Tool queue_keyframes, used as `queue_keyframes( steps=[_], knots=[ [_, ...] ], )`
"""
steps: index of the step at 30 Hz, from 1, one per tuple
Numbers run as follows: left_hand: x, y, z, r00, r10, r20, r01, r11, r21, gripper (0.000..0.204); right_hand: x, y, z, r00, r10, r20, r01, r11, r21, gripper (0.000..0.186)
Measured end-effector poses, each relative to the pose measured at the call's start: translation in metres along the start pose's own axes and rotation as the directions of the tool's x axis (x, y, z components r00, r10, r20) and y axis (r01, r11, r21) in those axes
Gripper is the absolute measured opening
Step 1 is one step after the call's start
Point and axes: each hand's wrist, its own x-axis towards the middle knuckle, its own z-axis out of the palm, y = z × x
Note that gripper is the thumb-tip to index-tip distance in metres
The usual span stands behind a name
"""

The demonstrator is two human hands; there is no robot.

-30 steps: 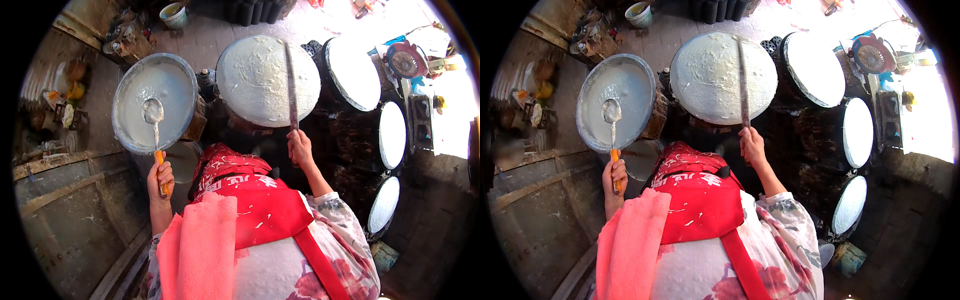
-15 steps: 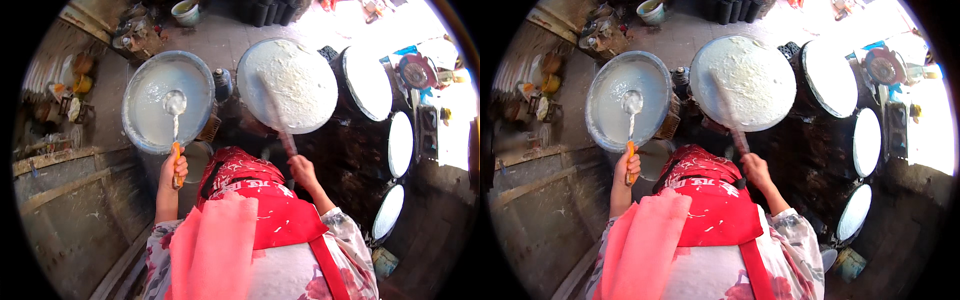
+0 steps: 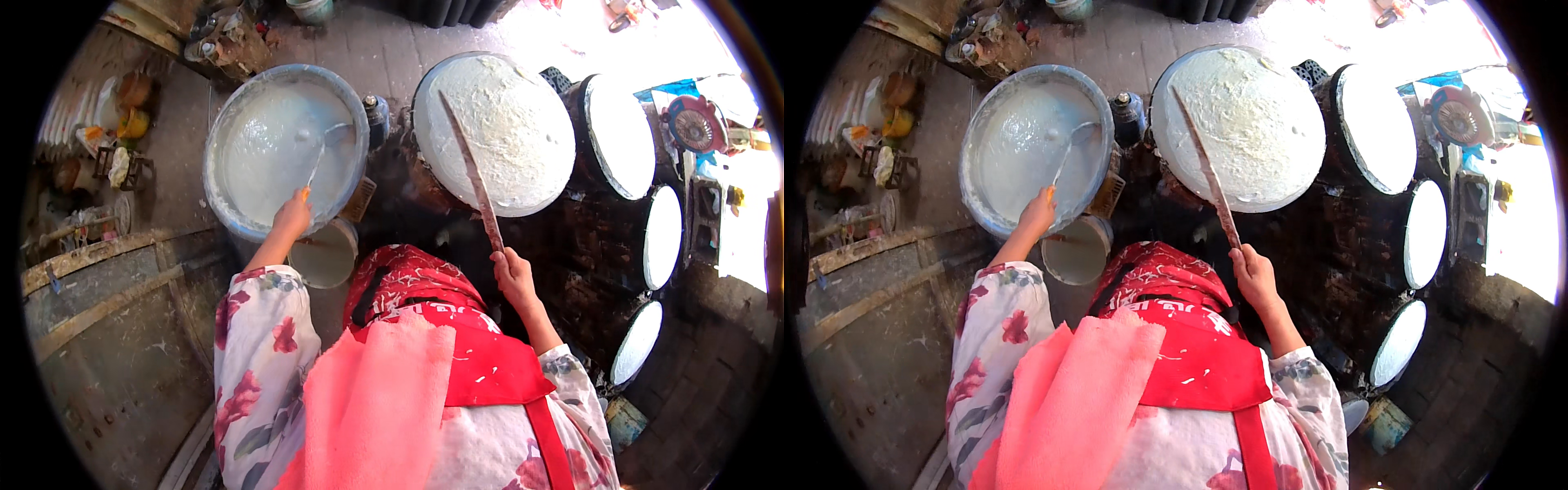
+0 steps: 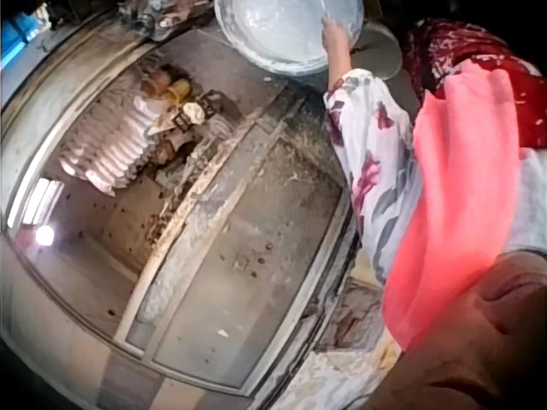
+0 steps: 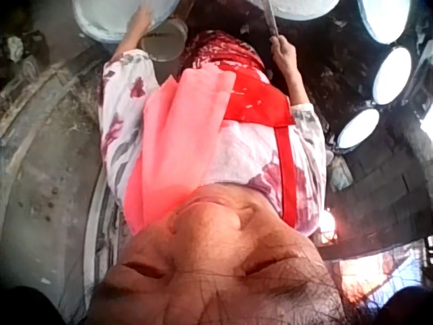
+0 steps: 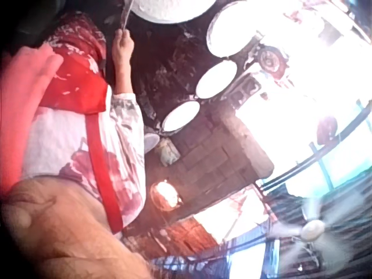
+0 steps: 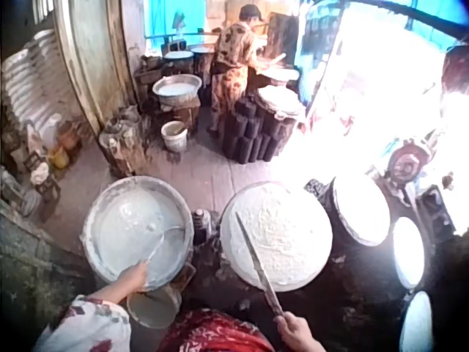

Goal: The person scoops a white batter from a large metal basin using a ladle and pours it onto several round, heated metal pans. They use a flat wooden stick to spread the batter evenly across the surface of each pan. The person repeatedly moves between the pans, checking the batter and spreading it to ensure uniform coverage.

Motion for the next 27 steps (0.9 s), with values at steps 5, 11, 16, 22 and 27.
queue_keyframes(
  steps=[5,11,16,22,27],
  knots=[
    [-0.038,-0.025,0.035,0.896,0.003,0.444,0.342,0.633,-0.695,0.028,0.031,-0.006,0.035,0.975,-0.066,0.214,0.076,0.996,-0.037,0.032],
    [-0.112,0.018,0.043,0.752,0.581,0.31,0.654,-0.602,-0.458,0.031,0.082,-0.013,0.127,0.834,0.062,0.548,-0.283,0.901,0.328,0.041],
    [-0.165,0.055,-0.02,0.79,0.611,0.046,0.587,-0.734,-0.342,0.035,0.073,-0.056,0.144,0.75,-0.049,0.659,-0.413,0.744,0.526,0.043],
    [-0.23,0.059,-0.111,0.794,0.562,-0.232,0.246,-0.646,-0.723,0.036,0.069,-0.164,0.123,0.744,-0.342,0.573,-0.125,0.772,0.623,0.042],
    [-0.214,0.021,-0.085,0.821,0.352,-0.45,-0.112,-0.673,-0.731,0.042,0.055,-0.203,0.11,0.583,-0.799,0.148,0.765,0.601,0.231,0.033]
  ],
)
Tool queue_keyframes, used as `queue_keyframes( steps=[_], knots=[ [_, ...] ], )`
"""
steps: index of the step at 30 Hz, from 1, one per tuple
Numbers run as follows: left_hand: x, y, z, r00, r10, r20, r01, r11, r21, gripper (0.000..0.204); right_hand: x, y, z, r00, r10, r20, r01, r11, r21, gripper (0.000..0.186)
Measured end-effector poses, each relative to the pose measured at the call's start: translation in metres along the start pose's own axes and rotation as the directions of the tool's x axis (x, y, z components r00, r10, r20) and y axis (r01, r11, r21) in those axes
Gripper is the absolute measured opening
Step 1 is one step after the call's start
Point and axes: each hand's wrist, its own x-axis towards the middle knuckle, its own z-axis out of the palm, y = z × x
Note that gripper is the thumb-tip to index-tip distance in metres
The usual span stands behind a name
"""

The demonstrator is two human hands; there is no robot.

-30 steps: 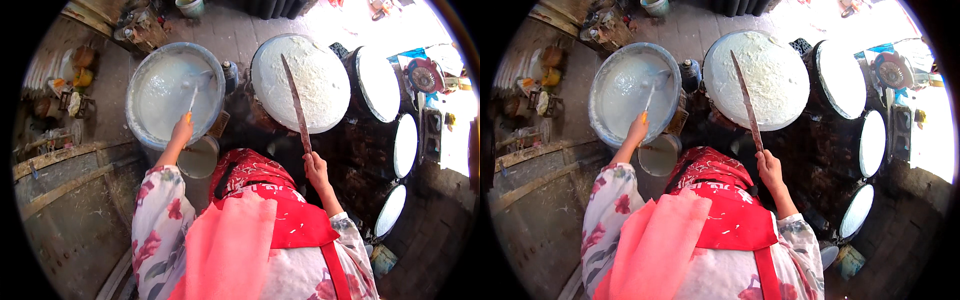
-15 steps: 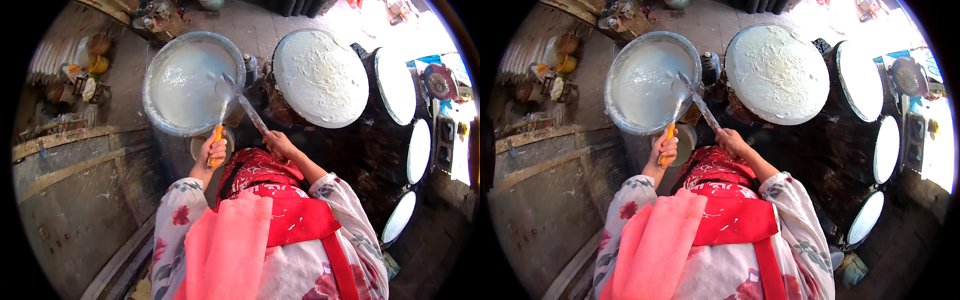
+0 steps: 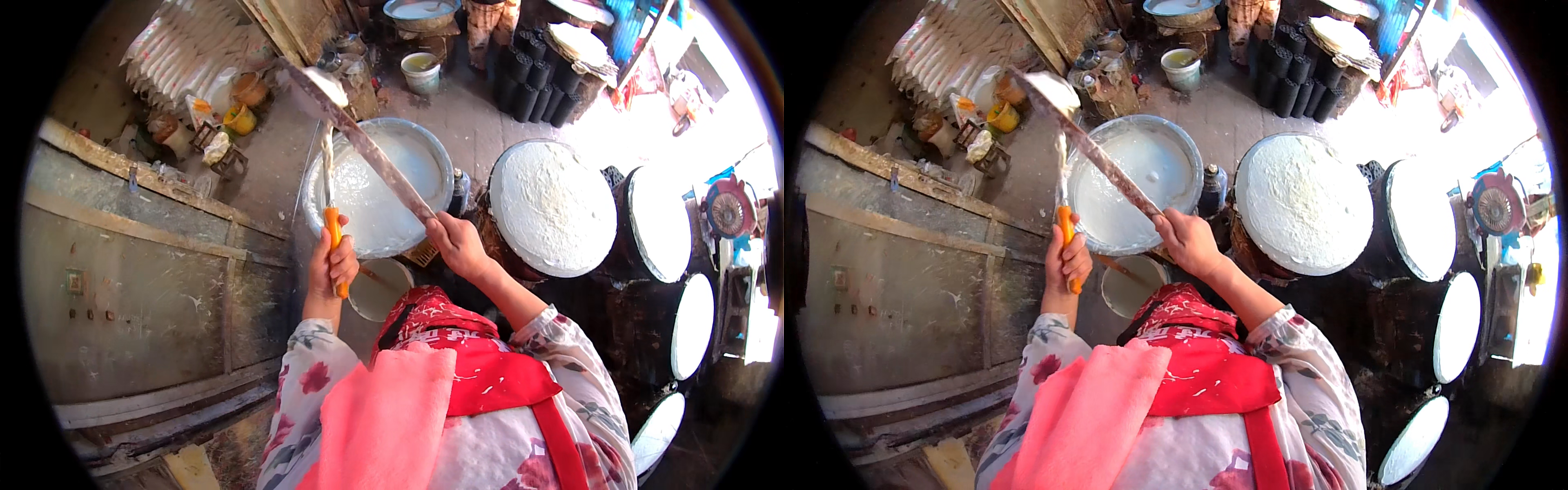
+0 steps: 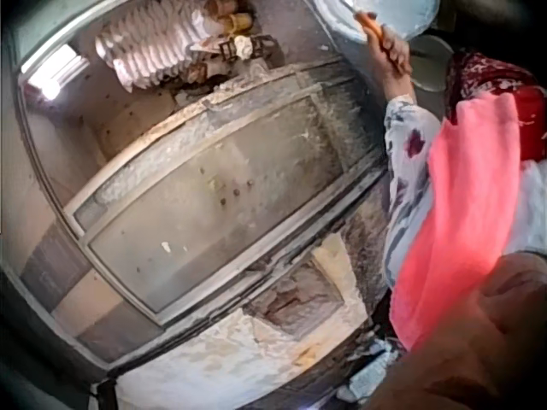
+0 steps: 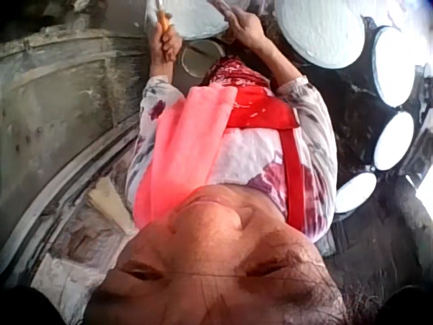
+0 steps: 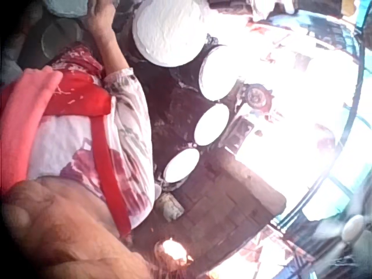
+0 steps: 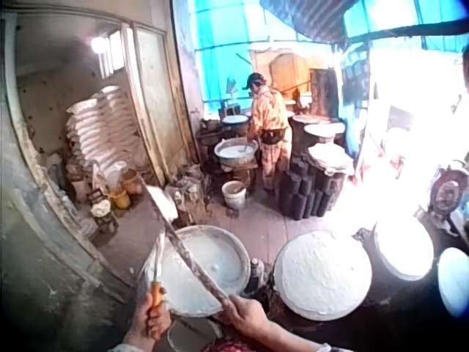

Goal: The person scoops a white batter from a large metal basin using a ladle and pours it onto several round, heated metal pans. They use a flat wooden stick to spread the batter evenly across the surface of each pan. The person repeatedly moves between the pans, checking the batter and spreading it to ensure uniform coverage.

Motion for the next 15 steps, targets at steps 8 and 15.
queue_keyframes(
  steps=[8,15],
  knots=[
    [0.025,-0.043,-0.041,0.788,0.333,-0.518,0.408,0.349,0.844,0.024,-0.075,0.039,-0.029,0.853,0.506,-0.128,-0.467,0.85,0.245,0.034],
    [0.088,-0.032,-0.049,0.851,-0.445,-0.278,0.451,0.891,-0.046,0.036,-0.161,0.067,-0.058,0.633,0.719,-0.287,-0.588,0.688,0.426,0.04]
  ],
)
